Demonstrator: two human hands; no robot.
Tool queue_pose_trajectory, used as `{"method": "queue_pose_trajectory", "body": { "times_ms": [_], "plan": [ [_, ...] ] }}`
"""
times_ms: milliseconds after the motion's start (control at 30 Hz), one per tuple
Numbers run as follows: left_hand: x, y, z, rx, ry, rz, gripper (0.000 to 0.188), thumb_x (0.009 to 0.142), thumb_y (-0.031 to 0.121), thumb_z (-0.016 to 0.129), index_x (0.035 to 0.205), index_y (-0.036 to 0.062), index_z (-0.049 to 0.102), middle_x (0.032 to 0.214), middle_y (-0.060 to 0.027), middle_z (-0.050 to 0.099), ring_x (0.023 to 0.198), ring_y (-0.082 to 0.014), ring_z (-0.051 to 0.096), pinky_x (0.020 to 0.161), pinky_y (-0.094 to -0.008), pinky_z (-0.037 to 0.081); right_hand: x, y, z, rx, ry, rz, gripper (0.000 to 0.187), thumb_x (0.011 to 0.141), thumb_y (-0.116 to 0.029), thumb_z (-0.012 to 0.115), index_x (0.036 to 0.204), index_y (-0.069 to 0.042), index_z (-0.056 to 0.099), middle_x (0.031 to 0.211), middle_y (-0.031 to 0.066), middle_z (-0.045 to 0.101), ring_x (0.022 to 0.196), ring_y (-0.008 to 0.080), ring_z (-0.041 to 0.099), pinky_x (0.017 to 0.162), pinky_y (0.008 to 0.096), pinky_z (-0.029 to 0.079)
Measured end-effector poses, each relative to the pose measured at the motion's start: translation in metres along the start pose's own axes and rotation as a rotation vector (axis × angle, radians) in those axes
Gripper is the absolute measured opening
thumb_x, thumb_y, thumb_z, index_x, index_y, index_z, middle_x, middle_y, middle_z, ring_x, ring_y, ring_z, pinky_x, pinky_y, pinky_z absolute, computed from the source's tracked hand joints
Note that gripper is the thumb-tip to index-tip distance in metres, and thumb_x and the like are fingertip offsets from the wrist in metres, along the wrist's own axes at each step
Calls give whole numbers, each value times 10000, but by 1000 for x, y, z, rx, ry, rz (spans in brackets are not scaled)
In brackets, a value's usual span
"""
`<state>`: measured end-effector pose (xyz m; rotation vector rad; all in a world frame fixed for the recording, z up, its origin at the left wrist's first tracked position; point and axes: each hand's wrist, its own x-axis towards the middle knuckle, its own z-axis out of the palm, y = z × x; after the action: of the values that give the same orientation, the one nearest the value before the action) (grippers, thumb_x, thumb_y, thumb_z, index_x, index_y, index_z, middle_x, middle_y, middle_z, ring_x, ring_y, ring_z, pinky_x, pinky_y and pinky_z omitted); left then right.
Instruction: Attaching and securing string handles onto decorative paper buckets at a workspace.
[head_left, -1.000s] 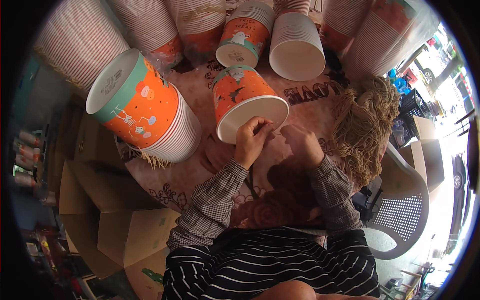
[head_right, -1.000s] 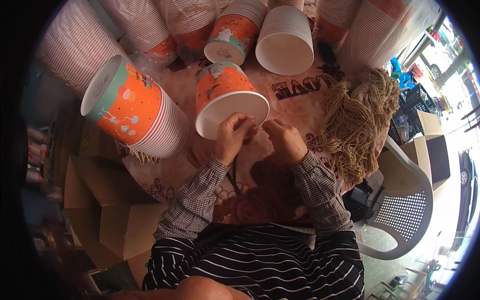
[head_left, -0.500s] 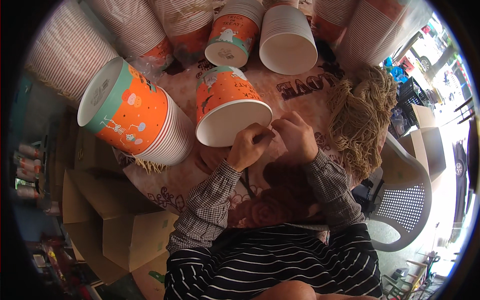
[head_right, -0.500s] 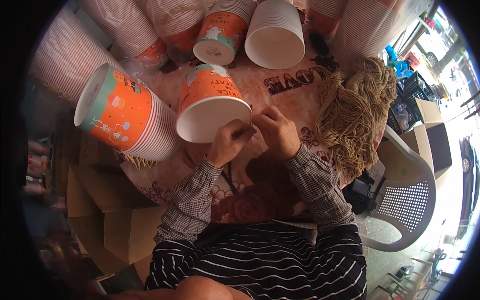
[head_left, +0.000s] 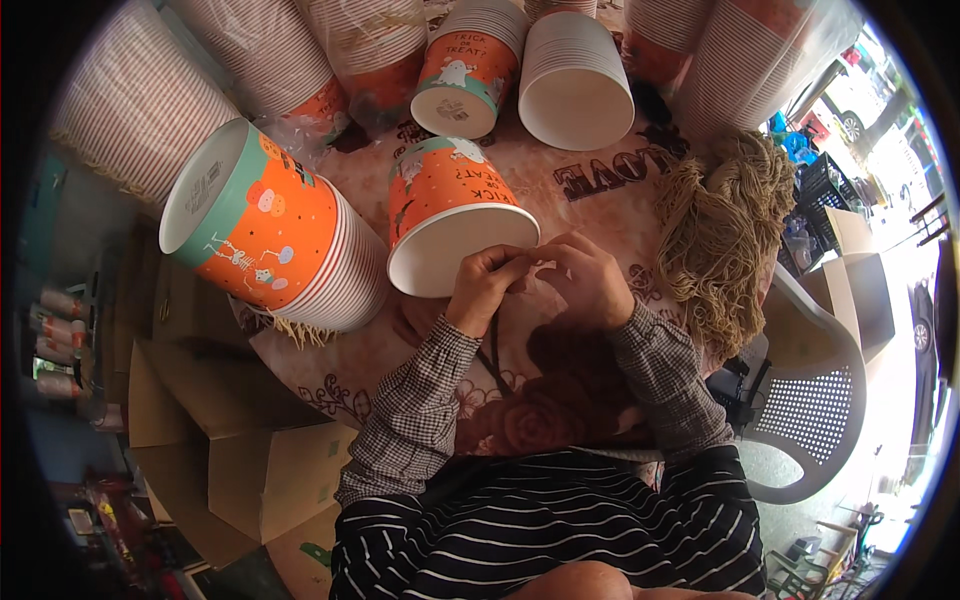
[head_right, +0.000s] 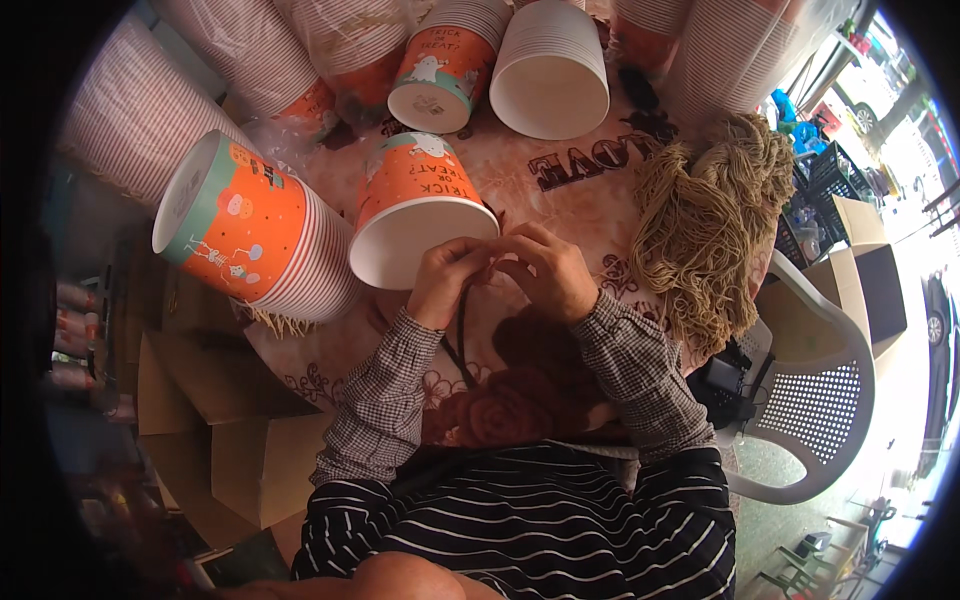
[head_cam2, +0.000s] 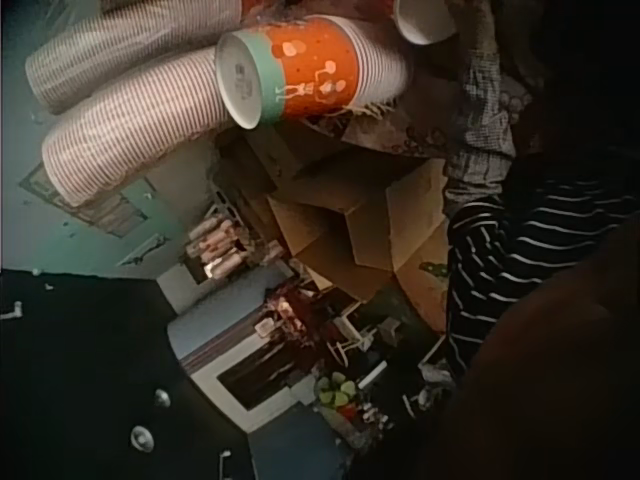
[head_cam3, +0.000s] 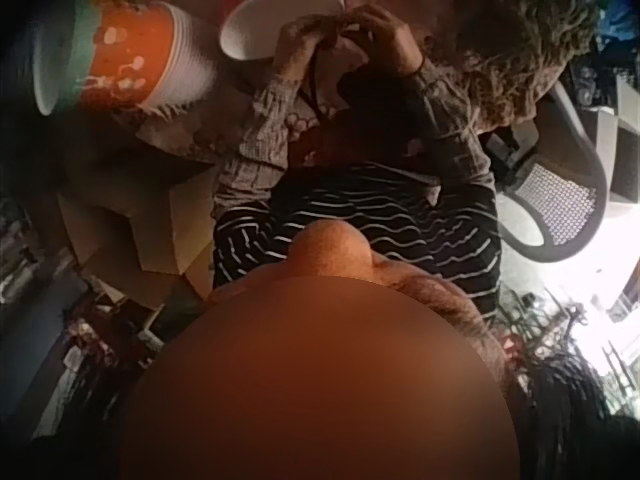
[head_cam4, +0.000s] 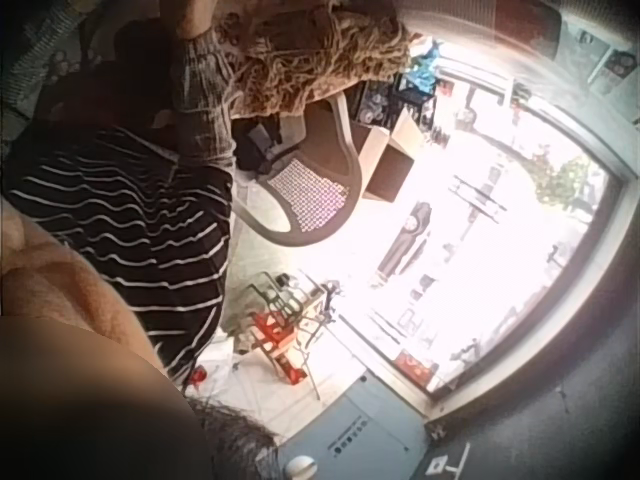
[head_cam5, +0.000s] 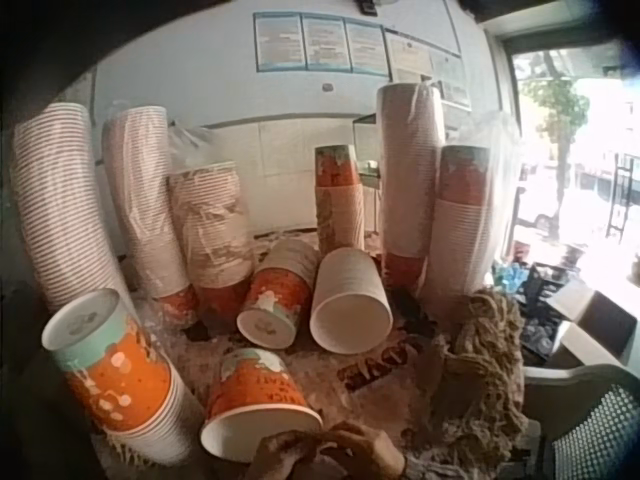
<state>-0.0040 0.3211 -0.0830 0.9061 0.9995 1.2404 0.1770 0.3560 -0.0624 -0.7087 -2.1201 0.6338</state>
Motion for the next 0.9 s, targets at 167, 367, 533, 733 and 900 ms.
{"method": "queue_pose_trajectory", "body": {
  "times_ms": [167, 367, 533, 733, 900],
  "plan": [
    [0, -3, -3, 20, -2, -1, 132, 909, 99, 625, 948, -18, 672, 750, 6, 604, 652, -52, 527, 601, -195, 428, -2, 9, 1, -36, 28, -66, 230, 821, -90, 695, 1051, -81, 680, 934, 94, 634, 768, 243, 657, 663, 325, 538],
    [0, -2, -3, 95, -17, 3, 125, 920, 90, 610, 963, -13, 667, 777, 9, 602, 682, -52, 517, 627, -197, 413, -1, 11, 4, -89, 35, -71, 126, 861, -109, 652, 969, -44, 643, 898, 98, 617, 759, 286, 646, 645, 352, 532],
    [-3, 0, 2, 189, -20, 60, 123, 921, 103, 616, 951, -4, 670, 804, 13, 616, 709, -42, 527, 647, -189, 417, -1, 5, 5, -107, 22, 72, 119, 895, -156, 608, 937, -48, 578, 884, 116, 595, 745, 327, 629, 612, 398, 513],
    [0, -2, 5, 92, 65, 151, 96, 885, 73, 663, 942, -4, 652, 788, 12, 633, 660, -47, 566, 589, -207, 464, -4, 3, 4, -146, 28, 51, 119, 898, -157, 602, 912, -45, 564, 862, 115, 580, 717, 333, 615, 597, 413, 504],
    [-1, 2, -8, 326, 155, 243, 133, 888, 85, 667, 970, -11, 625, 800, -21, 639, 648, -70, 574, 579, -221, 474, -2, -1, 1, -208, 116, 62, 107, 890, -153, 611, 894, -56, 566, 833, 102, 565, 688, 317, 604, 578, 405, 500]
  ]
}}
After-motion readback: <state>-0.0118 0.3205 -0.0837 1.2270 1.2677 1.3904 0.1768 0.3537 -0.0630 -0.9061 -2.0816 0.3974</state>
